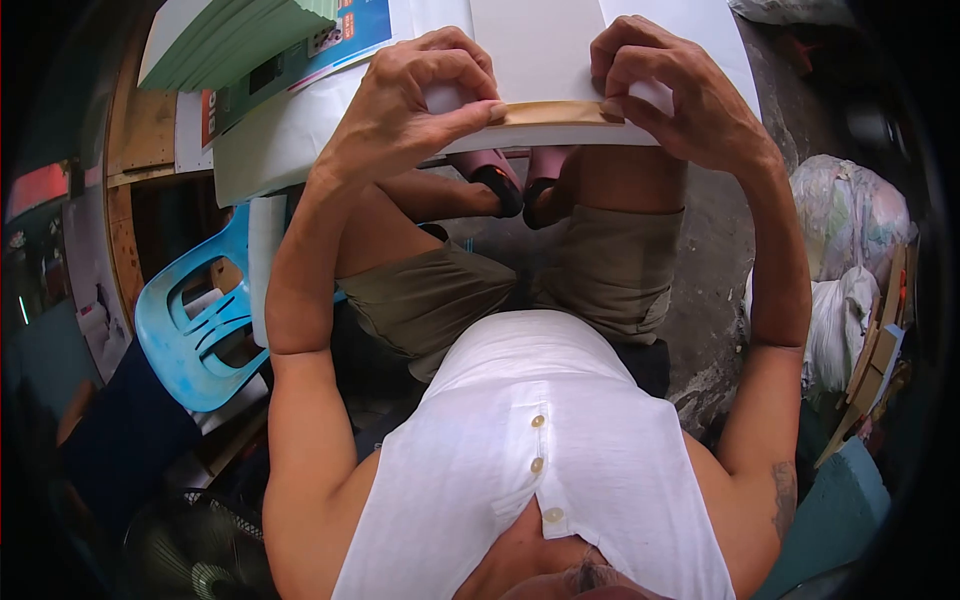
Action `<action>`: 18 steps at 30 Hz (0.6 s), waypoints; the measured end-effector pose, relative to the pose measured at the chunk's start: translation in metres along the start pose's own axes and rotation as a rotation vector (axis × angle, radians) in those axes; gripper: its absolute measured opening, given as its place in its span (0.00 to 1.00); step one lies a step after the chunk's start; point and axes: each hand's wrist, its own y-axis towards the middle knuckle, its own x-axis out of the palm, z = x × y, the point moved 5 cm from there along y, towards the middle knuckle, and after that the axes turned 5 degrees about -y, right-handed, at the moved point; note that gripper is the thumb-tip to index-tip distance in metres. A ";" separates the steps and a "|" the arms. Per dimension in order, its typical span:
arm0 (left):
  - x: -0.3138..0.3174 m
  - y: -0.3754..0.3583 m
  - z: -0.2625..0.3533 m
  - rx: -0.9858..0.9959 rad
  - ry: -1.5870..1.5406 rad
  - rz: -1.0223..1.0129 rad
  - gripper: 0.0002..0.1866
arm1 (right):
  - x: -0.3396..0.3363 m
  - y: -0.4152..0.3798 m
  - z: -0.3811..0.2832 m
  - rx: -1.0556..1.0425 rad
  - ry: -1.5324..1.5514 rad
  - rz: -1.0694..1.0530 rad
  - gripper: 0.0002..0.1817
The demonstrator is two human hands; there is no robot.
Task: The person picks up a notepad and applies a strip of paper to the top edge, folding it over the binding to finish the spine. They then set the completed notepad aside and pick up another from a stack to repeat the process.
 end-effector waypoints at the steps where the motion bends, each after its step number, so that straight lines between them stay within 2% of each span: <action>1: 0.000 0.000 0.000 0.002 -0.005 0.000 0.05 | -0.001 0.000 0.000 -0.003 0.005 -0.003 0.12; 8: 0.002 0.001 -0.002 -0.038 -0.048 0.016 0.04 | 0.000 0.000 0.000 0.017 0.009 -0.023 0.13; 11: 0.003 0.002 -0.006 0.013 -0.077 -0.028 0.08 | -0.006 0.007 -0.011 0.025 -0.002 -0.053 0.14; 14: 0.002 0.003 -0.005 -0.031 -0.155 -0.006 0.12 | -0.007 0.008 -0.008 0.021 -0.002 -0.094 0.10; 17: 0.001 0.006 -0.003 -0.060 -0.127 -0.035 0.15 | -0.016 0.011 -0.011 0.205 -0.045 -0.055 0.20; 18: -0.003 0.007 -0.009 -0.065 -0.171 -0.015 0.14 | -0.018 0.010 -0.007 0.237 -0.049 0.016 0.19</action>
